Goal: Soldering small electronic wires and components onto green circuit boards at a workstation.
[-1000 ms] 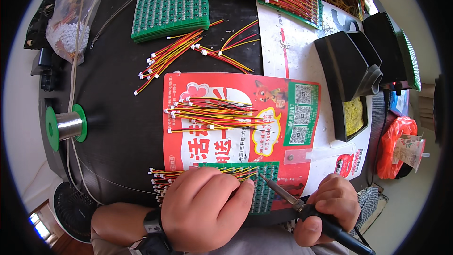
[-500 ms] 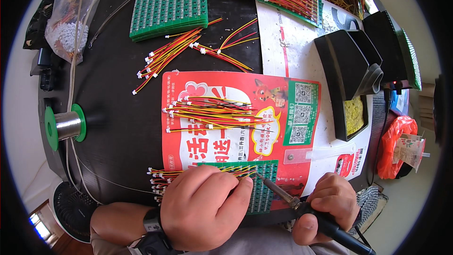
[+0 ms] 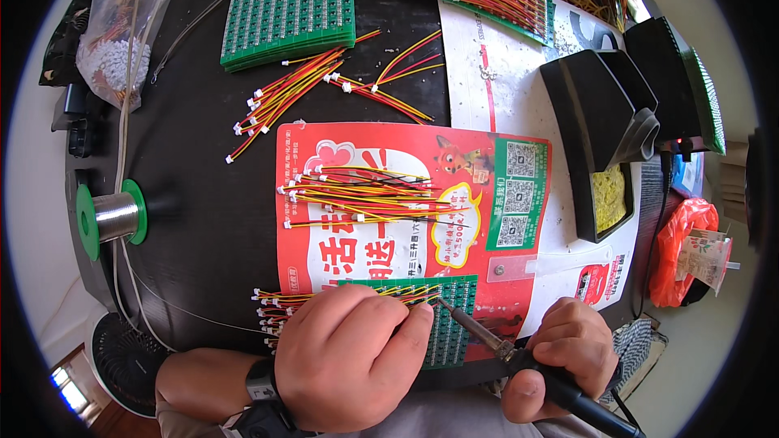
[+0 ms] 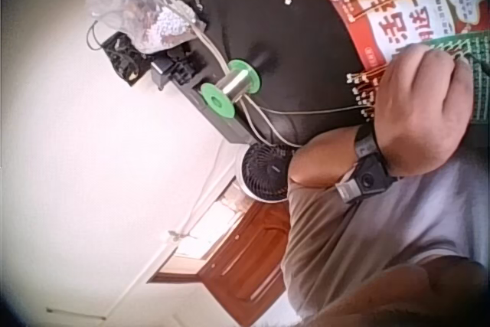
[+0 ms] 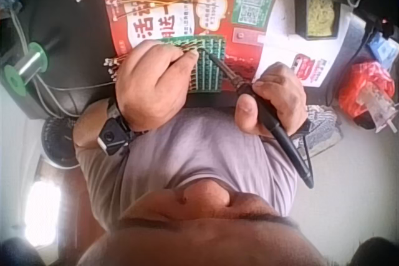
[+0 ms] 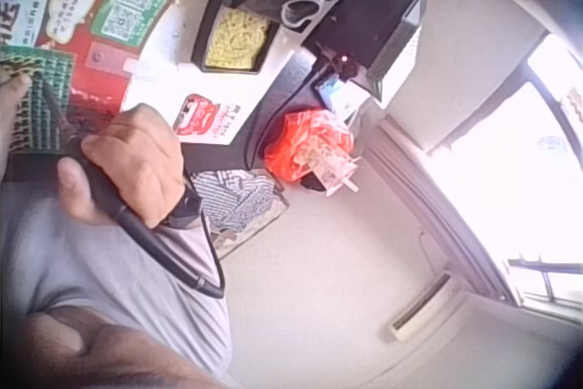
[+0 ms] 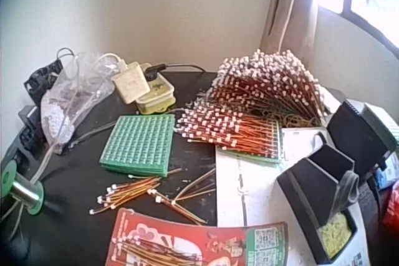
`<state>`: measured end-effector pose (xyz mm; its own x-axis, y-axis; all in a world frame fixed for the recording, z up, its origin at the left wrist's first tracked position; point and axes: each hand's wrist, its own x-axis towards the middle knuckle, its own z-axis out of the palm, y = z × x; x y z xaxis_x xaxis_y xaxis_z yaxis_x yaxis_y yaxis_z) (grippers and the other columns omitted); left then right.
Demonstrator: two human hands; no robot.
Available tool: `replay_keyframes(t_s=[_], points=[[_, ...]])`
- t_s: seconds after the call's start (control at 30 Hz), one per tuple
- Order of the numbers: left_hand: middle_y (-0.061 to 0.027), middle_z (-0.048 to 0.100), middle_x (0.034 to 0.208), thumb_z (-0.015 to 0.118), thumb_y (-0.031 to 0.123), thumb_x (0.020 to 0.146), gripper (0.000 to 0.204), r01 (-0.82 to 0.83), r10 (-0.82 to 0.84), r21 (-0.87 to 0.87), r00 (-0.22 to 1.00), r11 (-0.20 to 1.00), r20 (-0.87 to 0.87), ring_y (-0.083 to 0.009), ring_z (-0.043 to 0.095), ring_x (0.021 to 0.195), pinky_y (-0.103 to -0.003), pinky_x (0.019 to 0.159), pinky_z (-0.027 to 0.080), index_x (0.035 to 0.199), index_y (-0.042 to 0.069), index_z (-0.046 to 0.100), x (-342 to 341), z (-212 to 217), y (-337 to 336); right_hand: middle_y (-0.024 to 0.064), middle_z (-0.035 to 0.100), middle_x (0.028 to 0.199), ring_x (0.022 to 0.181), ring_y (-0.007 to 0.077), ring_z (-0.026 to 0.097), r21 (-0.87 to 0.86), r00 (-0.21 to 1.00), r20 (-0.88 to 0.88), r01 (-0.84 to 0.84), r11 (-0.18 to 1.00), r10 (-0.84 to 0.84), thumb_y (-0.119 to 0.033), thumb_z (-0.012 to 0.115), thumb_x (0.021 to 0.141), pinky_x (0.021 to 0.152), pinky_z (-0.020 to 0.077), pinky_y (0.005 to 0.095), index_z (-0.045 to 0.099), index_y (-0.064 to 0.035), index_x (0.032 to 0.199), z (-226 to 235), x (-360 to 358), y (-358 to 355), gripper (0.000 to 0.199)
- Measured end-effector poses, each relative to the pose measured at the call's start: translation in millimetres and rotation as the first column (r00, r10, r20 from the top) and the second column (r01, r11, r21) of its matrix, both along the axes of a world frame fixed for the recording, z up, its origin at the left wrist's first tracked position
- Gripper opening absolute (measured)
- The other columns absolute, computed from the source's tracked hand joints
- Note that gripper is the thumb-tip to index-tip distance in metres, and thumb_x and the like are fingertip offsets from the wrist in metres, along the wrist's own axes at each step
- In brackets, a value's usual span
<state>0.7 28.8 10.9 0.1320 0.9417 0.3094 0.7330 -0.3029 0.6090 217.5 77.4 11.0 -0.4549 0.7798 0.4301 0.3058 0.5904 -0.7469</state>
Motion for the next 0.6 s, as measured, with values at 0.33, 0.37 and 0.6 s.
replay_keyframes(t_s=[0.33, 0.37, 0.6], points=[[-0.0074, 0.060, 0.078, 0.075, -0.009, 0.064, 0.030, 0.008, -0.008, -0.023, 1.000, 1.000, -0.009, -0.0239, 0.057, 0.060, -0.035, 0.052, 0.046, 0.093, -0.003, 0.075, -1.7, 0.3, -1.0, 0.0028, 0.051, 0.063, 0.051, 0.0130, 0.049, -0.021, 0.999, -0.026, -0.023, 1.000, 0.022, -0.024, 0.071, 0.083, 0.049, 0.0371, 0.0283, 0.055, -0.0039, 0.090, 0.0, 1.7, 1.2, 0.027], [-0.0074, 0.060, 0.078, 0.075, -0.009, 0.064, 0.030, 0.011, -0.011, -0.021, 1.000, 1.000, -0.007, -0.0239, 0.057, 0.060, -0.035, 0.052, 0.046, 0.093, -0.003, 0.075, -1.6, 0.4, -0.9, 0.0030, 0.052, 0.063, 0.051, 0.0132, 0.048, -0.017, 1.000, -0.025, -0.012, 1.000, 0.011, -0.023, 0.071, 0.083, 0.049, 0.0374, 0.0286, 0.055, -0.0037, 0.090, 0.5, 1.8, 0.4, 0.026], [-0.0080, 0.061, 0.080, 0.074, -0.009, 0.063, 0.032, 0.004, -0.004, -0.023, 1.000, 1.000, -0.005, -0.0248, 0.058, 0.062, -0.035, 0.054, 0.047, 0.094, -0.003, 0.075, -1.3, 0.4, -1.6, 0.0034, 0.052, 0.064, 0.051, 0.0141, 0.049, -0.006, 0.999, -0.023, -0.046, 0.999, 0.046, -0.024, 0.075, 0.080, 0.049, 0.0381, 0.0297, 0.057, -0.0032, 0.090, -1.3, 2.4, 3.9, 0.029]])
